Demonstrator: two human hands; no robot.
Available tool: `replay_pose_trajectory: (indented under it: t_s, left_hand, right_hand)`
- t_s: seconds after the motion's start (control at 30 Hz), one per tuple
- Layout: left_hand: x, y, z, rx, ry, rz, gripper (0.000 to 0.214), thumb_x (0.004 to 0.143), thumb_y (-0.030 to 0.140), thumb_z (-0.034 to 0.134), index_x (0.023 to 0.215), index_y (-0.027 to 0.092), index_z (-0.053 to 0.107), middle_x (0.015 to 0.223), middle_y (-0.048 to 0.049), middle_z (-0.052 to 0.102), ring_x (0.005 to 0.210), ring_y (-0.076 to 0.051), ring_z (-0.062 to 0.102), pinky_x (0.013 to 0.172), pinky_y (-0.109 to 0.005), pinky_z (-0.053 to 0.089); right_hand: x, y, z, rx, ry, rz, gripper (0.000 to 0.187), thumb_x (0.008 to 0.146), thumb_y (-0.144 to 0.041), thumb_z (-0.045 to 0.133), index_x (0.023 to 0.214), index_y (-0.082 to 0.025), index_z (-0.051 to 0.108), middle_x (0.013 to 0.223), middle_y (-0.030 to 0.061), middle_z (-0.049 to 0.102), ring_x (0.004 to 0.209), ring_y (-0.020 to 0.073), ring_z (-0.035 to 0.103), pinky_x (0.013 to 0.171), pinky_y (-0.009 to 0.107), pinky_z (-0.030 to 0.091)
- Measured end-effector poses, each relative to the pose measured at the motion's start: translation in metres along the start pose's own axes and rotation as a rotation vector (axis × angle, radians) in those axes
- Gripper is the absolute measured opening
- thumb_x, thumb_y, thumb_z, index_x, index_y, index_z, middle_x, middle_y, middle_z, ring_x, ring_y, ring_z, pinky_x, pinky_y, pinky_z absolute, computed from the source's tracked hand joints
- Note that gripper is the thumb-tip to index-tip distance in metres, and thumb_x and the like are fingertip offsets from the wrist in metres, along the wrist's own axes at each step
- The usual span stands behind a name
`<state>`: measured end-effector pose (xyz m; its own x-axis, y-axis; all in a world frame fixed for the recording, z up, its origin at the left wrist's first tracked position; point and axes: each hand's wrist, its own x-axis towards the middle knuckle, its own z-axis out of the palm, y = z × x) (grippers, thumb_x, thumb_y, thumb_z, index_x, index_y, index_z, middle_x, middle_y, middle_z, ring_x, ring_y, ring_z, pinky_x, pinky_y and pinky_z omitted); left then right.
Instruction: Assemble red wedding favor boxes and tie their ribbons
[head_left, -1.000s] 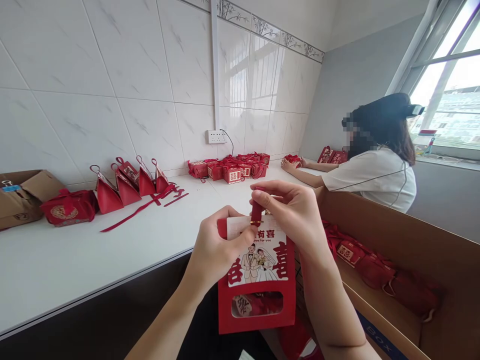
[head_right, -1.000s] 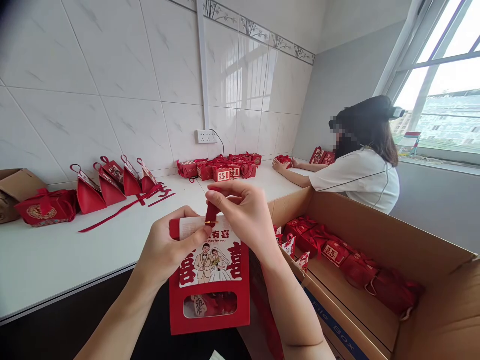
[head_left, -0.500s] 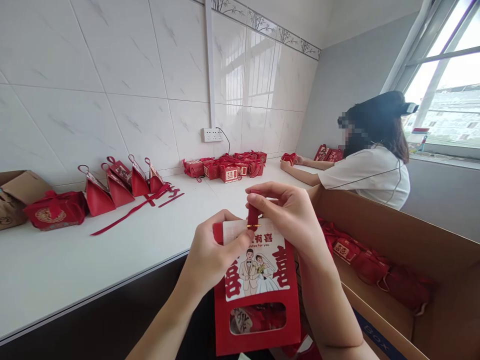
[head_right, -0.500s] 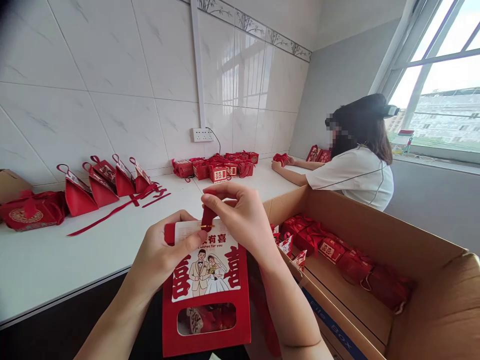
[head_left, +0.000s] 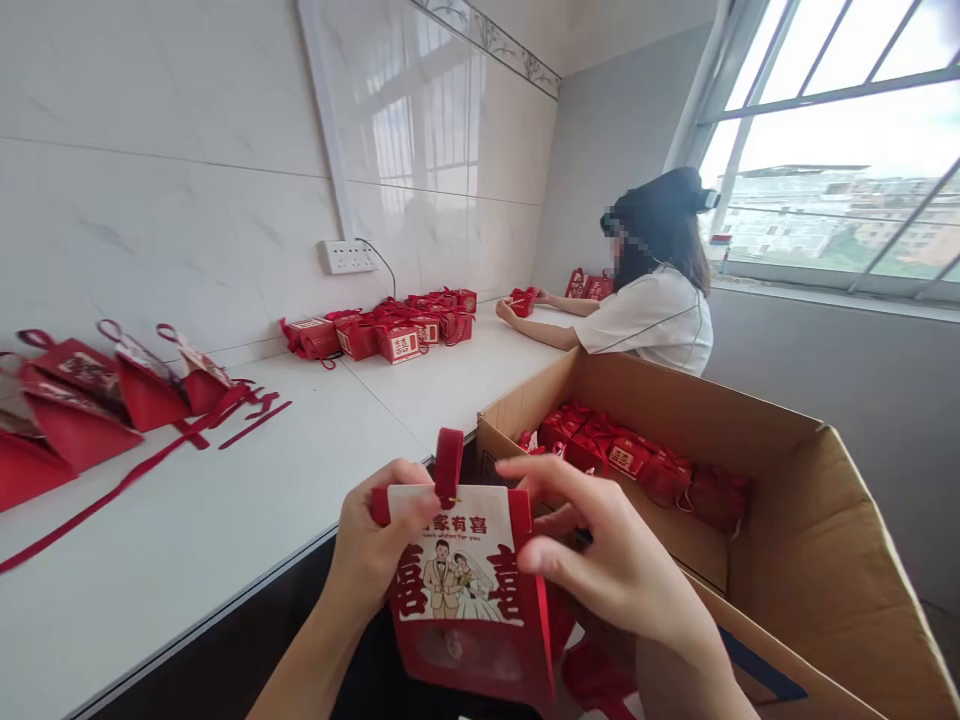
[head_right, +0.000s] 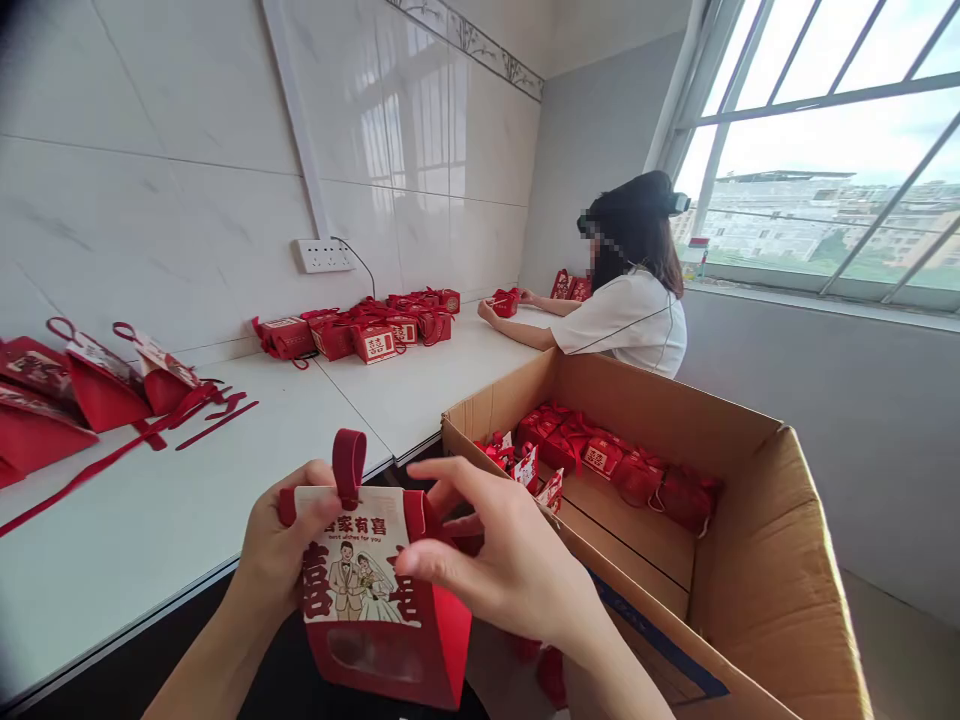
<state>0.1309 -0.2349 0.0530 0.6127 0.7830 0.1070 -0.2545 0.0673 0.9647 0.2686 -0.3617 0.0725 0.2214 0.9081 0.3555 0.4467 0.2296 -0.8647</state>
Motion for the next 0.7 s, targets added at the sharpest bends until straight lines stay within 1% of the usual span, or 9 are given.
replay_pose_trajectory:
  t_s: [0.03, 0.1, 0.13, 0.2, 0.27, 0.37, 0.47, 0.57, 0.7]
  left_hand:
    - [0.005, -0.009, 0.004, -0.060, -0.027, -0.048, 0.036, 0.065, 0.042, 0.071, 0.060, 0.018, 0.045, 0.050, 0.0053, 0.050, 0.042, -0.007, 0.043, 0.041, -0.019, 0.034]
    - [0.013, -0.025, 0.016, -0.143, -0.110, -0.175, 0.038, 0.068, 0.046, 0.069, 0.060, 0.018, 0.044, 0.050, 0.0051, 0.050, 0.042, -0.008, 0.044, 0.043, -0.019, 0.035]
    - [0.016, -0.031, 0.023, -0.165, -0.153, -0.243, 0.038, 0.069, 0.047, 0.068, 0.061, 0.018, 0.045, 0.050, 0.0047, 0.050, 0.043, -0.008, 0.046, 0.044, -0.019, 0.036]
    - [0.019, -0.038, 0.038, -0.181, -0.217, -0.357, 0.036, 0.073, 0.049, 0.064, 0.065, 0.017, 0.049, 0.054, 0.0026, 0.055, 0.047, -0.010, 0.051, 0.048, -0.021, 0.040]
    - [0.019, -0.038, 0.049, -0.180, -0.259, -0.414, 0.034, 0.076, 0.050, 0.058, 0.071, 0.017, 0.054, 0.058, 0.0009, 0.060, 0.049, -0.012, 0.054, 0.050, -0.022, 0.042]
    - [0.018, -0.030, 0.057, -0.155, -0.319, -0.417, 0.031, 0.077, 0.048, 0.057, 0.075, 0.017, 0.057, 0.058, 0.0011, 0.061, 0.050, -0.013, 0.056, 0.049, -0.021, 0.041]
    - [0.018, -0.022, 0.059, -0.107, -0.347, -0.383, 0.029, 0.076, 0.047, 0.061, 0.076, 0.018, 0.057, 0.056, 0.0025, 0.059, 0.049, -0.012, 0.054, 0.048, -0.020, 0.040]
    - [0.020, -0.018, 0.059, -0.073, -0.344, -0.388, 0.032, 0.074, 0.050, 0.062, 0.075, 0.018, 0.056, 0.056, 0.0022, 0.059, 0.047, -0.012, 0.054, 0.046, -0.021, 0.041]
    - [0.025, -0.020, 0.057, 0.068, -0.319, -0.350, 0.032, 0.068, 0.047, 0.069, 0.070, 0.017, 0.056, 0.055, 0.0015, 0.060, 0.046, -0.012, 0.055, 0.044, -0.020, 0.040]
  right_hand:
    - [-0.013, 0.005, 0.000, -0.014, 0.007, 0.024, 0.032, 0.079, -0.031, 0.067, 0.109, -0.023, 0.061, 0.089, 0.0028, 0.062, 0.075, 0.0138, 0.062, 0.062, 0.021, 0.056]
    - [-0.033, 0.012, -0.001, -0.035, 0.114, 0.095, 0.019, 0.081, -0.031, 0.063, 0.096, -0.020, 0.064, 0.087, 0.0039, 0.061, 0.072, 0.0140, 0.061, 0.058, 0.021, 0.056]
    - [-0.040, 0.015, -0.001, -0.038, 0.199, 0.146, 0.017, 0.083, -0.032, 0.059, 0.093, -0.019, 0.064, 0.086, 0.0042, 0.061, 0.070, 0.0140, 0.060, 0.055, 0.021, 0.055]
    - [-0.049, 0.021, -0.003, 0.000, 0.356, 0.263, 0.020, 0.086, -0.035, 0.054, 0.093, -0.019, 0.064, 0.083, 0.0047, 0.063, 0.066, 0.0146, 0.061, 0.053, 0.022, 0.054]
    - [-0.054, 0.024, -0.008, 0.064, 0.443, 0.358, 0.025, 0.086, -0.039, 0.054, 0.093, -0.018, 0.065, 0.082, 0.0055, 0.067, 0.066, 0.0163, 0.062, 0.055, 0.024, 0.054]
    - [-0.058, 0.026, -0.014, 0.137, 0.512, 0.437, 0.029, 0.083, -0.043, 0.057, 0.093, -0.018, 0.067, 0.083, 0.0071, 0.070, 0.069, 0.0190, 0.065, 0.058, 0.025, 0.054]
    - [-0.060, 0.025, -0.016, 0.151, 0.572, 0.451, 0.029, 0.082, -0.044, 0.058, 0.092, -0.019, 0.068, 0.083, 0.0076, 0.070, 0.070, 0.0200, 0.065, 0.060, 0.027, 0.054]
    - [-0.058, 0.028, -0.015, 0.130, 0.591, 0.414, 0.026, 0.082, -0.042, 0.058, 0.089, -0.019, 0.069, 0.082, 0.0066, 0.070, 0.068, 0.0185, 0.065, 0.058, 0.025, 0.054]
    - [-0.053, 0.034, -0.013, -0.003, 0.614, 0.289, 0.020, 0.083, -0.036, 0.058, 0.087, -0.020, 0.069, 0.080, 0.0056, 0.068, 0.062, 0.0162, 0.063, 0.048, 0.021, 0.052]
